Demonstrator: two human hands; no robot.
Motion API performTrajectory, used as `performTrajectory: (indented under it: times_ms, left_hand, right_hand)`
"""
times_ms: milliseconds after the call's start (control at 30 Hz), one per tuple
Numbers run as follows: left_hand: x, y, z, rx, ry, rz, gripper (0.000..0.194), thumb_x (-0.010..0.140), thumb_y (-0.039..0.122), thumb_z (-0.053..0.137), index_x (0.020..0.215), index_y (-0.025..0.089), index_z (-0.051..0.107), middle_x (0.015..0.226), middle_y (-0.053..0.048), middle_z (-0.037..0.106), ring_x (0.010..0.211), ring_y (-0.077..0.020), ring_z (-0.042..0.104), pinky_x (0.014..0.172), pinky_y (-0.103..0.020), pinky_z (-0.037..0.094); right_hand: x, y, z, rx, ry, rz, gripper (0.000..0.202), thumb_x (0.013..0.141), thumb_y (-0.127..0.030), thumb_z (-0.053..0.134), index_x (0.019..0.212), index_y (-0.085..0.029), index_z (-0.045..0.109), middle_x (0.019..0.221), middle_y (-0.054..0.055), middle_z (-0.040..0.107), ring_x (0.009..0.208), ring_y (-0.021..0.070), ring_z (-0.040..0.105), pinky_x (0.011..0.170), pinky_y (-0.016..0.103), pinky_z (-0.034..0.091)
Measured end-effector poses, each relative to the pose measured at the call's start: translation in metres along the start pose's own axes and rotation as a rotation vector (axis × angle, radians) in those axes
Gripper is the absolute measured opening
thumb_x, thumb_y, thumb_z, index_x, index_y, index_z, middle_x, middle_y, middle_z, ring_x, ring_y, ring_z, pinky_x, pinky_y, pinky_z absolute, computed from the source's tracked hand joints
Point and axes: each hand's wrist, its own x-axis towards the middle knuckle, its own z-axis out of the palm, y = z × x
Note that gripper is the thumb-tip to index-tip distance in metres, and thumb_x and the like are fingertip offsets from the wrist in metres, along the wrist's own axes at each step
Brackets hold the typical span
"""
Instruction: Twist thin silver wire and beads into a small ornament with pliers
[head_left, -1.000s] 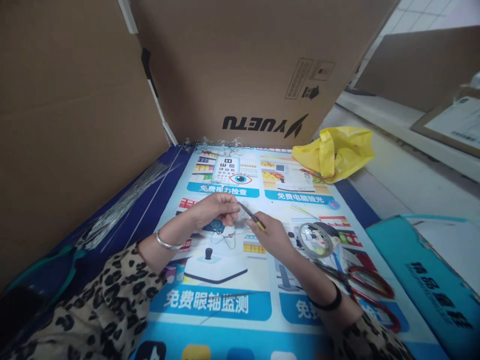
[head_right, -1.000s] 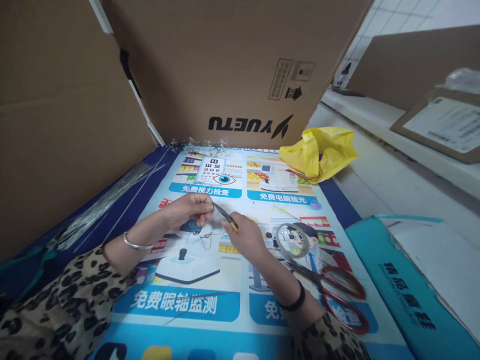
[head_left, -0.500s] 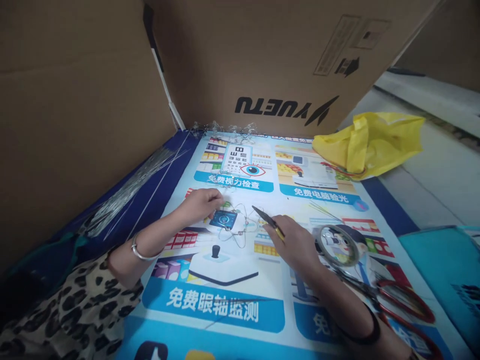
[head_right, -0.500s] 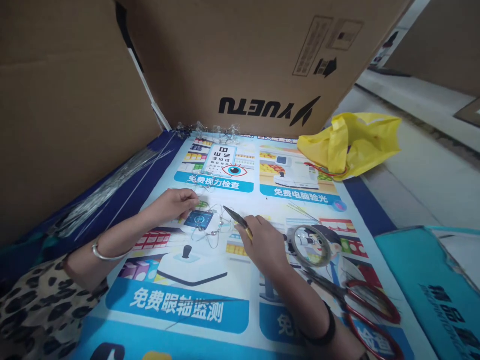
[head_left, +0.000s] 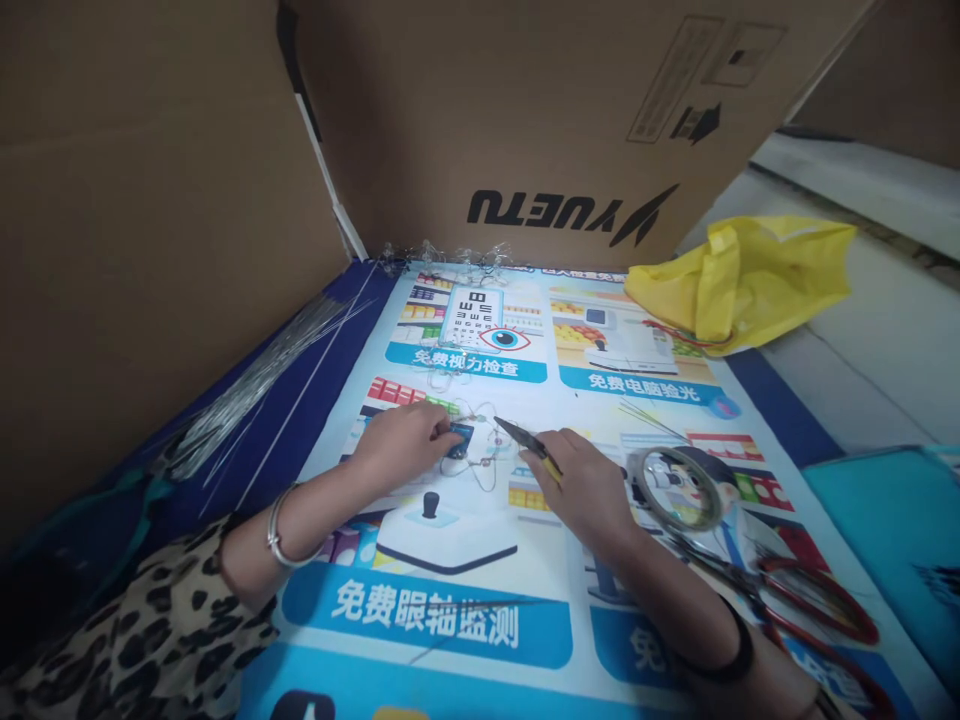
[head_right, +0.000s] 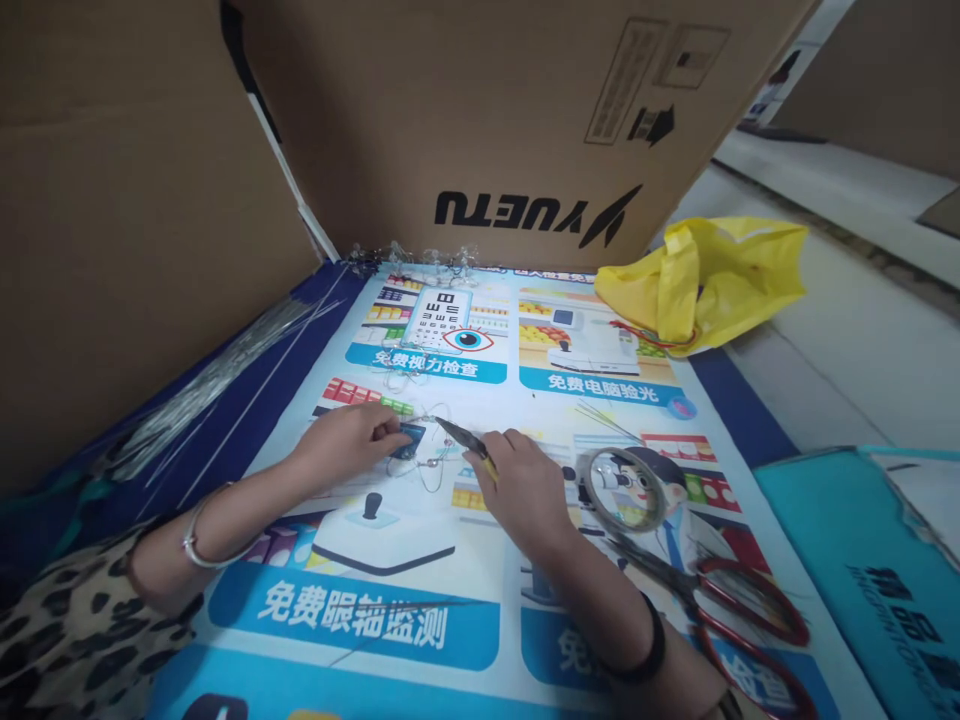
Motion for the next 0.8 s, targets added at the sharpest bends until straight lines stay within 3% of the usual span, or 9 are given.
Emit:
performTrajectory:
  times_ms: [233,500,733,800]
  left_hand:
    - [-0.004,0.013,0.017,0.021,0.060,0.074,0.020,0.082,0.036,0.047,0.071,0.020,0.053,0.072,-0.002,0.060,0.060,-0.0164,0.053,0.050,-0.025,0.025]
    - [-0.003,0.012,0.014,-0.053,0.105,0.094,0.012,0.080,0.033,0.051,0.080,0.020,0.051,0.082,-0.002,0.059,0.069,-0.0165,0.054,0.054,-0.025,0.035]
    - [0.008,0.007,0.007,-0.140,0.158,0.169,0.014,0.078,0.029,0.053,0.087,0.020,0.057,0.096,-0.004,0.054,0.097,-0.0201,0.050,0.081,-0.031,0.041]
    - [0.015,0.004,0.003,-0.145,0.103,0.204,0.013,0.078,0.026,0.051,0.087,0.019,0.059,0.095,-0.005,0.054,0.096,-0.0200,0.050,0.083,-0.032,0.040]
  right_hand:
    - [0.000,0.000,-0.002,0.019,0.004,0.028,0.028,0.089,-0.041,0.039,0.090,-0.020,0.059,0.082,0.006,0.062,0.080,0.0179,0.057,0.062,0.024,0.036]
    - [-0.001,-0.002,-0.003,0.049,-0.009,0.070,0.028,0.089,-0.041,0.040,0.088,-0.020,0.057,0.080,0.005,0.061,0.078,0.0179,0.056,0.061,0.024,0.035]
    - [-0.002,-0.001,-0.004,0.092,0.012,0.095,0.026,0.088,-0.041,0.042,0.086,-0.020,0.056,0.080,0.004,0.061,0.078,0.0179,0.057,0.061,0.025,0.035]
    - [-0.002,-0.001,-0.004,0.110,0.017,0.105,0.026,0.088,-0.042,0.042,0.087,-0.020,0.056,0.080,0.004,0.061,0.078,0.0180,0.057,0.061,0.025,0.035]
